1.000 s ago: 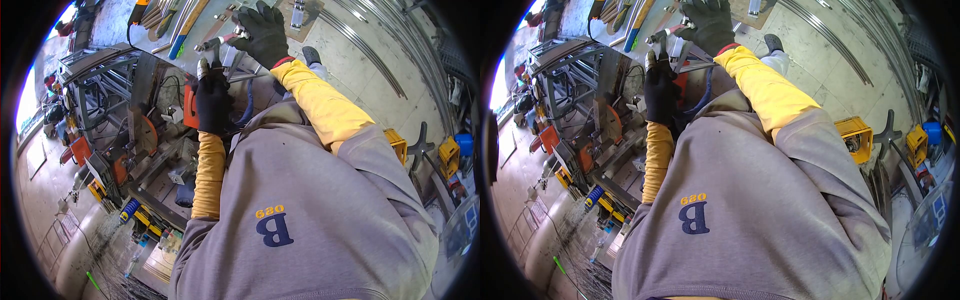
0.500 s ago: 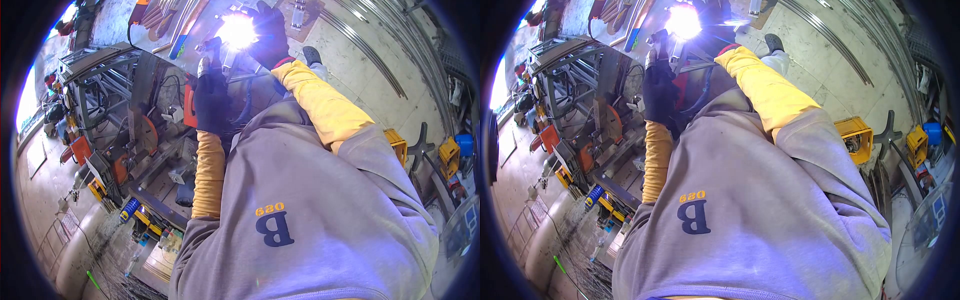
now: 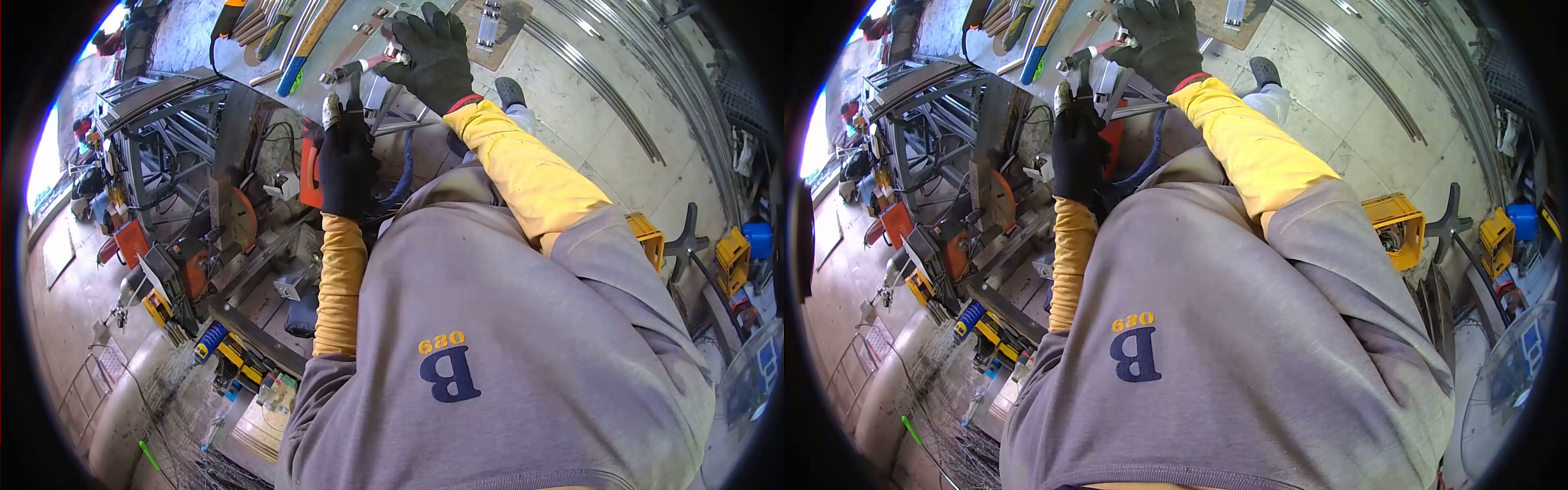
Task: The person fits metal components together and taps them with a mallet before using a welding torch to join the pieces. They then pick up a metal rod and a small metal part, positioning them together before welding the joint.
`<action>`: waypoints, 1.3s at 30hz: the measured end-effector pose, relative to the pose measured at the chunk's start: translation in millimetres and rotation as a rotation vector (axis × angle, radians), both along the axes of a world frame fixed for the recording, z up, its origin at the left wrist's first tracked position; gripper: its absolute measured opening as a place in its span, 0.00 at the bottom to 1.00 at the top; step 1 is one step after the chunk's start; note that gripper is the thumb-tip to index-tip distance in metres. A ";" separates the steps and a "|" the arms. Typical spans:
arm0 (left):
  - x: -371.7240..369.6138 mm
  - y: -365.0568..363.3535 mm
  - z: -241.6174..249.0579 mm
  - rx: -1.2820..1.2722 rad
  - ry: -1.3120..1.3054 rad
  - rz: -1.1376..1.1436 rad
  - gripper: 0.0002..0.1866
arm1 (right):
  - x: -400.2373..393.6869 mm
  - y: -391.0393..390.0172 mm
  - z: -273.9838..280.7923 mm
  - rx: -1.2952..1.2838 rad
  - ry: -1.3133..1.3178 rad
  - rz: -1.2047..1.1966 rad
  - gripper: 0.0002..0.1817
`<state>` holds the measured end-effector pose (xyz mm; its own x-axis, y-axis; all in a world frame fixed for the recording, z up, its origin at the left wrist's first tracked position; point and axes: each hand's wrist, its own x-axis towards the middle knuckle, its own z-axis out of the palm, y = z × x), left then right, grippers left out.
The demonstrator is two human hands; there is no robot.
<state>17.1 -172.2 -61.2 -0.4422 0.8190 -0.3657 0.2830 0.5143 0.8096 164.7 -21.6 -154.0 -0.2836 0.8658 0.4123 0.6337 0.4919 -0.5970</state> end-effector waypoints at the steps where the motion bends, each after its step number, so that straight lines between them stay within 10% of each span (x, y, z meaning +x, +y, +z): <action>1: 0.1 -0.1 0.5 -0.002 -0.021 0.001 0.10 | 0.0 0.1 -0.9 -0.020 0.004 0.010 0.43; 4: 0.0 0.5 0.5 0.018 -0.041 -0.006 0.14 | 1.6 -0.8 10.7 0.198 -0.002 -0.076 0.32; 20: -36.0 -101.7 -16.9 0.511 -0.200 0.541 0.29 | 23.9 -29.9 26.0 0.111 0.143 -0.094 0.42; 26: -18.5 -128.3 -35.2 0.490 -0.218 0.659 0.33 | 23.3 -59.1 8.1 -1.715 0.766 -0.144 0.42; 39: -6.0 -134.4 -45.3 0.484 -0.116 0.546 0.31 | 14.3 -27.0 24.2 -1.487 0.612 0.059 0.18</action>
